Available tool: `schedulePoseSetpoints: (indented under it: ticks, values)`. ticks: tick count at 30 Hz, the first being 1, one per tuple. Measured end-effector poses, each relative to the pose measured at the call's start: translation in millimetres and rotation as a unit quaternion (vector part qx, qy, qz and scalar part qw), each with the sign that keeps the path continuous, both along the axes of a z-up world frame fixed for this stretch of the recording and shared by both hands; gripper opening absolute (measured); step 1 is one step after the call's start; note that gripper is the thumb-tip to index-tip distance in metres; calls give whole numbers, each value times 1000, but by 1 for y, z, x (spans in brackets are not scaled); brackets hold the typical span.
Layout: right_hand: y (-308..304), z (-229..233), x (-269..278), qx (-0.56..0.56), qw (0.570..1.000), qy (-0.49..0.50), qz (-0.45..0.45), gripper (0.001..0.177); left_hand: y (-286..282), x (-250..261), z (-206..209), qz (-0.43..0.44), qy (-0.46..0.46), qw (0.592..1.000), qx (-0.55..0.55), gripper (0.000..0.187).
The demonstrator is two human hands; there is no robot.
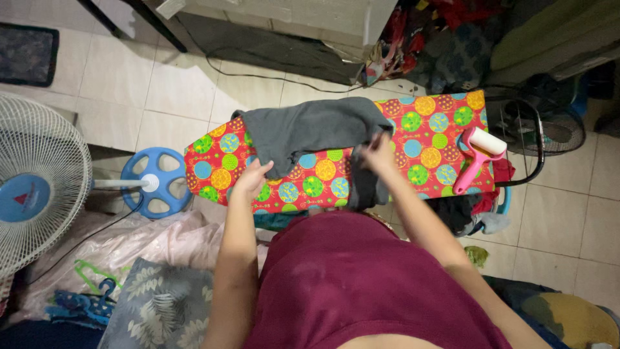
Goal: The person lays a gray garment flat on a colorful ironing board and uses a pink lint roller to roll over the fabric repeatedly. The person then folds the garment and sets it aside, repeating the process with a black garment.
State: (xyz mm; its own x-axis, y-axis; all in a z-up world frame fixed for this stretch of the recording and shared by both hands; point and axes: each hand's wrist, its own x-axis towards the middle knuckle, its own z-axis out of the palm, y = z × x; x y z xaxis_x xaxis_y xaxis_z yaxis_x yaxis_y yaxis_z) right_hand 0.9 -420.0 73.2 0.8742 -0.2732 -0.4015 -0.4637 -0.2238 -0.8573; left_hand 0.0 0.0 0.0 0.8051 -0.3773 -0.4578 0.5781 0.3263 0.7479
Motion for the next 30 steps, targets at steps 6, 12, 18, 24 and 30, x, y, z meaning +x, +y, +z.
schedulePoseSetpoints:
  ticks: [6, 12, 18, 24, 30]
  values:
    - [22, 30, -64, -370, 918, -102, 102, 59, 5, -10, 47, -74, 56, 989, 115, 55]
    - [-59, 44, -28, -406, 910, -87, 25, 29, -1, 5, 107, 160, 7, 979, -122, 46]
    - [-151, 77, -34, -421, 889, -162, -75, 32, 12, 32, 163, 291, -151, 932, -155, 36]
    - [-169, 99, -51, -427, 896, -114, -47, 21, 34, 7, 153, 176, -113, 911, 355, 40]
    - [-87, 87, -64, -473, 853, -65, 209, 61, 20, -38, 83, 88, 94, 962, 240, 47]
